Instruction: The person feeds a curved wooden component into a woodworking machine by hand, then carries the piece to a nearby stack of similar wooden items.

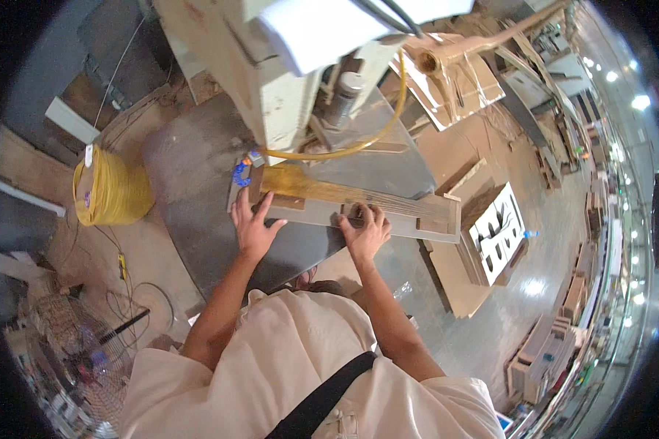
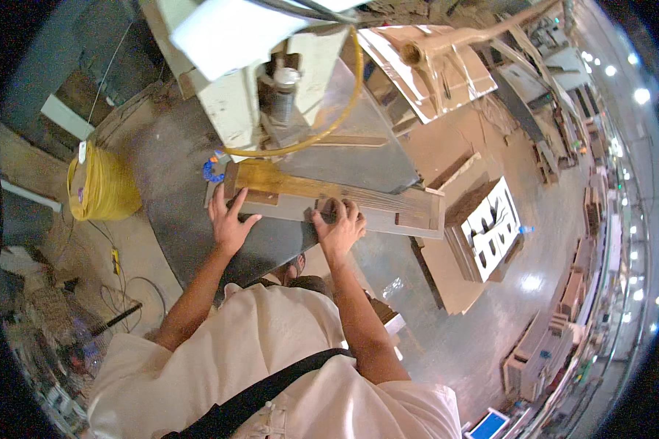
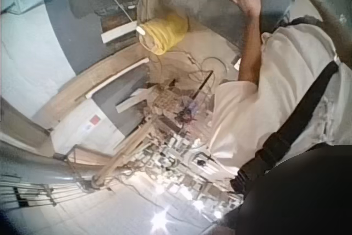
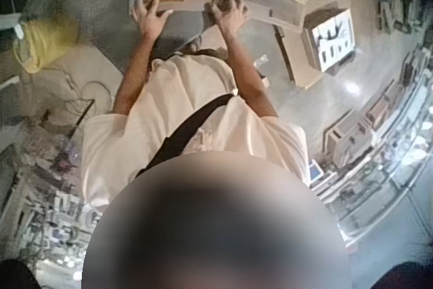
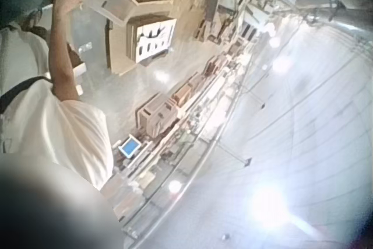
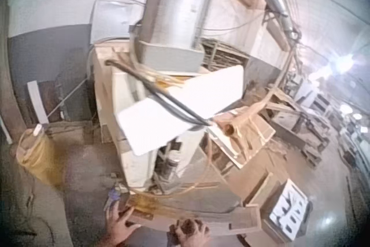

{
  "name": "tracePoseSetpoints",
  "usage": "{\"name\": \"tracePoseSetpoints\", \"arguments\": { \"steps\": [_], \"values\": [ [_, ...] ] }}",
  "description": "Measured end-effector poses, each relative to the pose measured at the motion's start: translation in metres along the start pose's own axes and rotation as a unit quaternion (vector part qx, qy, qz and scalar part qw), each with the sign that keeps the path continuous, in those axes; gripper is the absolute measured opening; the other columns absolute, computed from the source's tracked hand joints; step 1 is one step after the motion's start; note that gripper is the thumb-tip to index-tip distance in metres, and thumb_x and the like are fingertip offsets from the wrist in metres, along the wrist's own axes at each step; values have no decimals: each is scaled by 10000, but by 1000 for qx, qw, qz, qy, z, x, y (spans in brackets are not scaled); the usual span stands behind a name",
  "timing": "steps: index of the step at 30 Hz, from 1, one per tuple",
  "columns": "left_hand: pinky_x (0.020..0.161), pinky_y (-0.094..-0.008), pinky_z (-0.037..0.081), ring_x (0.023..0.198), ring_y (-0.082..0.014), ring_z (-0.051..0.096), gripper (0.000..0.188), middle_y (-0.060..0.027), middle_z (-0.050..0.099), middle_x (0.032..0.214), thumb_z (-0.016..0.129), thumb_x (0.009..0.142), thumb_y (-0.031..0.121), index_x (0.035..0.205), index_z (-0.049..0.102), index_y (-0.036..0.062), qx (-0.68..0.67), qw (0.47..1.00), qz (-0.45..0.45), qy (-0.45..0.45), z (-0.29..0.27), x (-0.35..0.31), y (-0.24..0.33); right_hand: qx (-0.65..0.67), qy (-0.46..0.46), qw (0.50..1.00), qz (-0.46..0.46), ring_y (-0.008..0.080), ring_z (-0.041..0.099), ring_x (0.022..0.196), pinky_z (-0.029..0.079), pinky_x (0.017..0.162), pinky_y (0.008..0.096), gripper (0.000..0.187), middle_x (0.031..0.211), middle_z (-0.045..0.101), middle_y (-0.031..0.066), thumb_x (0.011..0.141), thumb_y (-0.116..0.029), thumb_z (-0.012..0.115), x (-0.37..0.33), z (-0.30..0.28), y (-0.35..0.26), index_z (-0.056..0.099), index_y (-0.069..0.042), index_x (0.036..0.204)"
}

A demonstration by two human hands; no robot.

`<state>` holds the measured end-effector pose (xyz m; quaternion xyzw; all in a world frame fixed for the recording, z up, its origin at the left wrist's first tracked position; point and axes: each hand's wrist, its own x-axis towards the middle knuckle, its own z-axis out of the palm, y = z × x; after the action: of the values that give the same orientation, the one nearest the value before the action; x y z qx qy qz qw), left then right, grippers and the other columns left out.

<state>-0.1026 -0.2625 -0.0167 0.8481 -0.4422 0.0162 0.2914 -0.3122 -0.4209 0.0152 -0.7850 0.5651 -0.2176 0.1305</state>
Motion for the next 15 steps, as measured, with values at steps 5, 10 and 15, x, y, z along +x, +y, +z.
{"name": "tracePoseSetpoints", "arguments": {
  "steps": [5,10,15],
  "values": [
    [1123,-592,253,1382,-441,324,830,-246,294,1539,881,675,442,1413,567,227,-1,999,-24,46,-15,-52,-10,47,-77,993,-80,411,430,1228,356,1052,545,606,1340,557,81,713,-540,786,-21,-13,2,709,-176,1191],
    [1136,-603,221,1389,-431,309,883,-234,285,1544,873,645,528,1413,562,222,84,989,-115,51,-28,-95,-12,145,-225,958,-100,377,483,1214,373,1044,516,575,1336,567,115,734,-444,795,7,-23,15,693,-140,1212],
    [1148,-615,207,1391,-425,311,960,-213,295,1547,882,611,555,1441,524,230,91,980,-171,54,-27,-90,-4,-19,-130,977,-168,370,477,1262,370,1051,557,649,1403,517,127,796,-316,764,120,4,27,553,-163,1389]
  ]
}}
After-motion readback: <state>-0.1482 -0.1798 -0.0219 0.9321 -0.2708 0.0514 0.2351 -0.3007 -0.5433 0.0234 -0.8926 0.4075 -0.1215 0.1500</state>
